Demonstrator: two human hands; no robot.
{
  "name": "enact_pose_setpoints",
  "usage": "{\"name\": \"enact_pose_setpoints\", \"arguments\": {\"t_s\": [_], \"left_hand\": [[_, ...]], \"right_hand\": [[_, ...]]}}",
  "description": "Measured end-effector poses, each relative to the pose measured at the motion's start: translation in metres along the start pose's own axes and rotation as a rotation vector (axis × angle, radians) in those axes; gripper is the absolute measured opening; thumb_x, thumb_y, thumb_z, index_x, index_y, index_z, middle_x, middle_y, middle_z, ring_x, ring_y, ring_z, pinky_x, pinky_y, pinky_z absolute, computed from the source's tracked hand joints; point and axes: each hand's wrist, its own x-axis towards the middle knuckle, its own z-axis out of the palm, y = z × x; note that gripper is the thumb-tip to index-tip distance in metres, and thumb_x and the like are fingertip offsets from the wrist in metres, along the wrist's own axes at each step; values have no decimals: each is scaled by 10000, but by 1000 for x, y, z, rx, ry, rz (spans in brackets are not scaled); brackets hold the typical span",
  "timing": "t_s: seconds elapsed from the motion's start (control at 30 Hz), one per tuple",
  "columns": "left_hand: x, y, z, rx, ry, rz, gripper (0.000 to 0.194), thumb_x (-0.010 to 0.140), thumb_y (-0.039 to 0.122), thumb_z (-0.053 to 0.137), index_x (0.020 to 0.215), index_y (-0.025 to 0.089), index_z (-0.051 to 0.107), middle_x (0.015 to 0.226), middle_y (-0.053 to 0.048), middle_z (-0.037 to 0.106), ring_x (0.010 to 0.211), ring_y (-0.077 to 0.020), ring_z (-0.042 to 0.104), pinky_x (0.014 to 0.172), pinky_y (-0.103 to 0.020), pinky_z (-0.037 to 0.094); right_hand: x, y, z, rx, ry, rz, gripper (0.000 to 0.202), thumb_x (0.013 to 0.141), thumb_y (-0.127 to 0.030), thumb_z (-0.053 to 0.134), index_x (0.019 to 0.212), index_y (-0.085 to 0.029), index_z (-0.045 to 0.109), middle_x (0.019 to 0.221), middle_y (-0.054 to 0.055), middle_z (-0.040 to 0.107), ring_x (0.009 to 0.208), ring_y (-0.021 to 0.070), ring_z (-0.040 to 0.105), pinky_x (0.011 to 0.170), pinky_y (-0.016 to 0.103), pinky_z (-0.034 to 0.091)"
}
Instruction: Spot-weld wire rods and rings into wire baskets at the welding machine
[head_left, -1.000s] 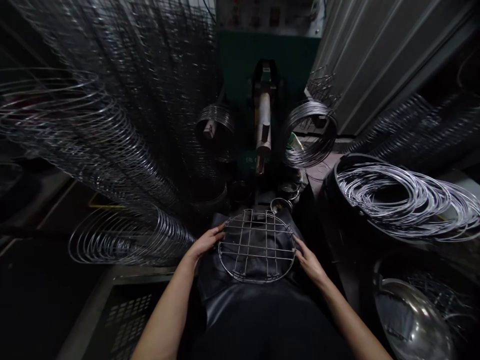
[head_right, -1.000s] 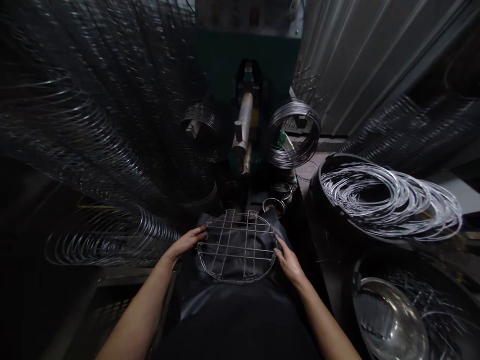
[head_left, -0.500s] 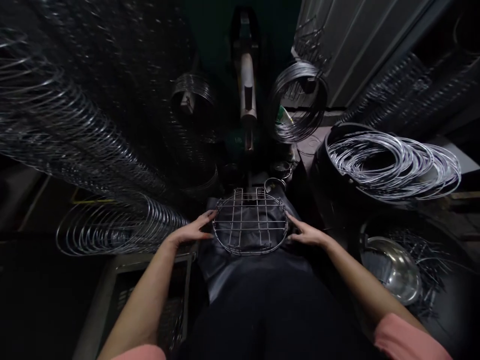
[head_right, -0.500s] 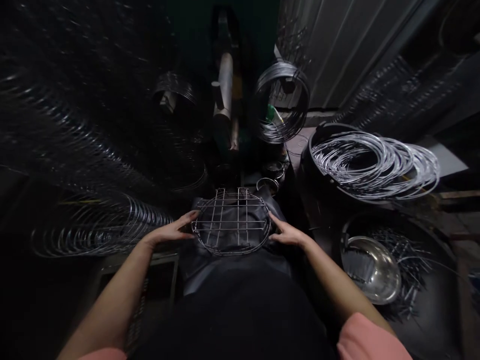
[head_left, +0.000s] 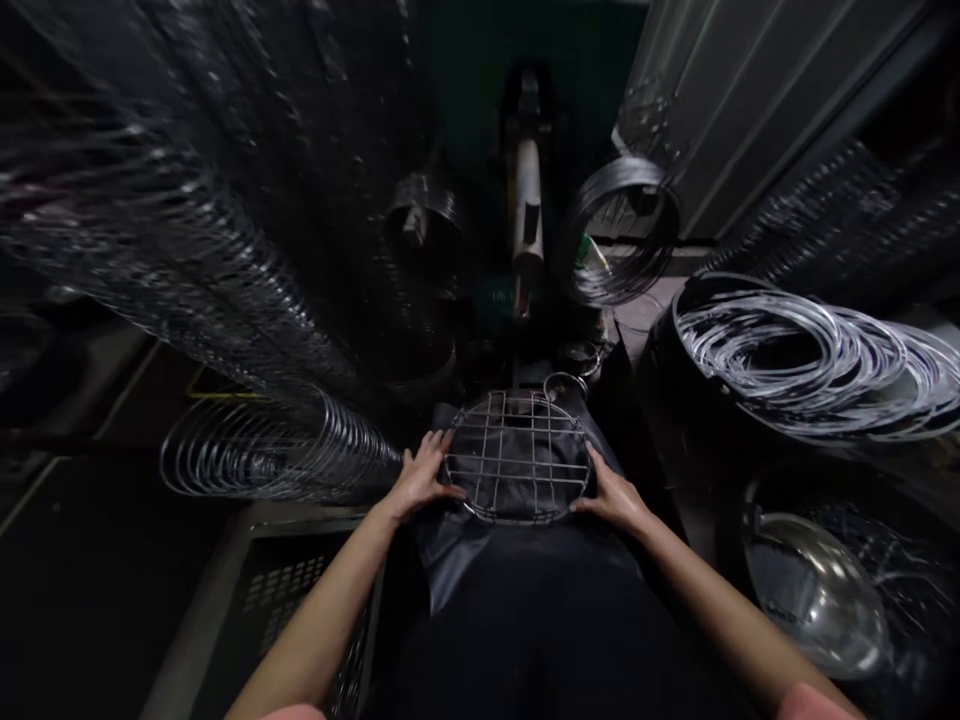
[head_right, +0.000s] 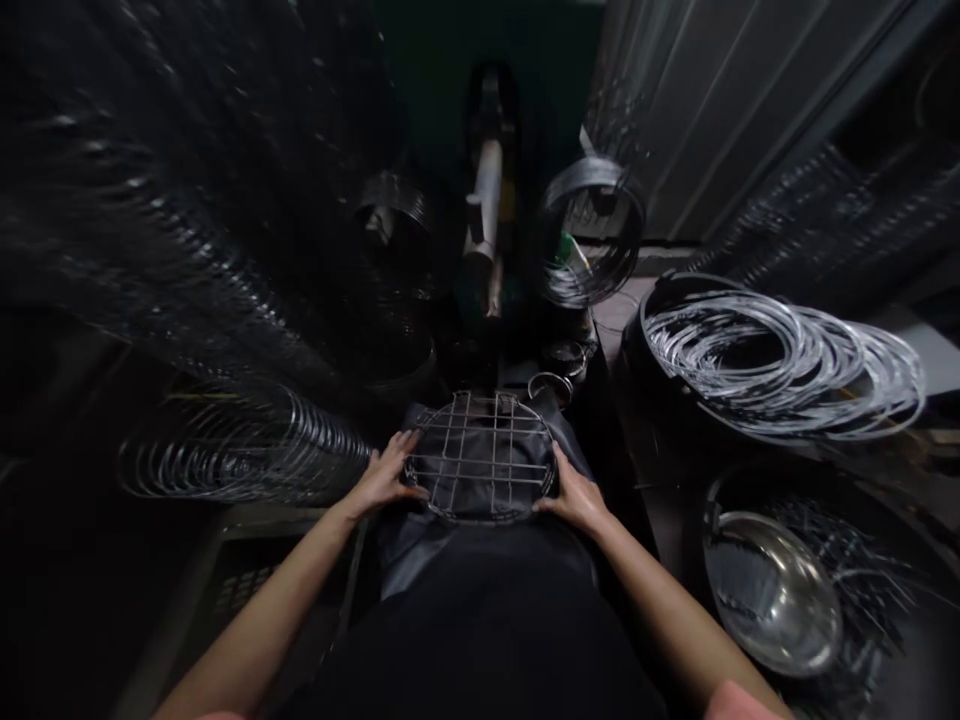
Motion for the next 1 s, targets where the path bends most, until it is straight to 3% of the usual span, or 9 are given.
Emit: {"name": "enact_pose_setpoints", "arguments": {"t_s": [0.13, 0.23, 0.4, 0.5, 0.57, 0.67, 0.73, 0.83, 1.0], "left_hand": [[14, 5, 4, -327, 139, 149, 1296, 490, 476, 821, 1462, 184, 15, 1512, -198, 147, 1390, -356, 118, 1112, -546, 92], [18, 13, 9, -571, 173, 241, 1276, 546, 509, 785, 1461, 156, -31, 1497, -197, 206, 1359, -320, 255, 1122, -434, 206], [-14, 12, 26, -469, 208, 331, 1281, 508, 441, 825, 1466, 204, 9, 1505, -159, 205, 1379, -325, 200, 1144, -455, 144], [-32, 5, 28, -415, 139, 291, 1343, 493, 395, 839, 1450, 249, -91, 1532, -138, 108, 1397, -328, 112, 1145, -470, 115], [-36, 0, 17, -455, 47, 280, 1344, 495, 383, 839, 1445, 266, -105, 1539, -119, 84, 1400, -317, 104, 1143, -473, 112], [-29, -10, -15, -643, -98, 260, 1149, 568, 390, 801, 1459, 294, 83, 1498, -89, 265, 1368, -280, 254, 1131, -447, 201], [-11, -16, -40, -748, -73, 178, 944, 633, 414, 753, 1425, 296, 254, 1405, -80, 431, 1301, -263, 389, 1102, -431, 285], [37, -13, -71, -805, 157, 47, 791, 655, 446, 710, 1350, 230, 401, 1243, -90, 576, 1161, -254, 536, 1031, -420, 397], [148, 27, -111, -528, 383, 146, 598, 666, 320, 668, 1220, 141, 531, 1147, -110, 630, 1093, -264, 573, 984, -426, 431]], "right_hand": [[15, 2, -6, 224, 74, -152, 1017, 566, -400, 763, 1439, -227, 272, 1417, 109, 417, 1288, 306, 396, 1041, 438, 340], [28, -3, -15, 192, 114, -171, 867, 613, -378, 722, 1392, -221, 377, 1360, 108, 485, 1258, 316, 433, 1038, 459, 341], [19, 2, -6, 168, 124, -238, 707, 651, -305, 666, 1329, -244, 474, 1300, 93, 543, 1217, 310, 482, 1032, 470, 363], [6, 7, 0, 257, 126, -241, 719, 657, -312, 679, 1341, -273, 462, 1360, 74, 491, 1259, 320, 433, 1054, 482, 340], [1, 10, -12, 323, 66, -254, 770, 605, -277, 725, 1332, -311, 472, 1386, 43, 464, 1285, 316, 397, 1072, 460, 324], [7, 15, -49, 459, -121, -204, 700, 556, -257, 761, 1231, -290, 580, 1268, 55, 579, 1197, 318, 500, 1018, 449, 396], [28, 19, -77, 584, -98, -106, 606, 597, -334, 741, 1181, -236, 613, 1142, 86, 651, 1050, 311, 603, 912, 471, 477], [88, 18, -114, 824, 183, -38, 582, 676, -467, 664, 1190, -209, 575, 1100, 115, 656, 954, 274, 643, 809, 447, 527], [215, -12, -153, 923, 415, -81, 491, 721, -595, 557, 1022, -211, 609, 963, 121, 678, 934, 274, 654, 796, 439, 535]]}}
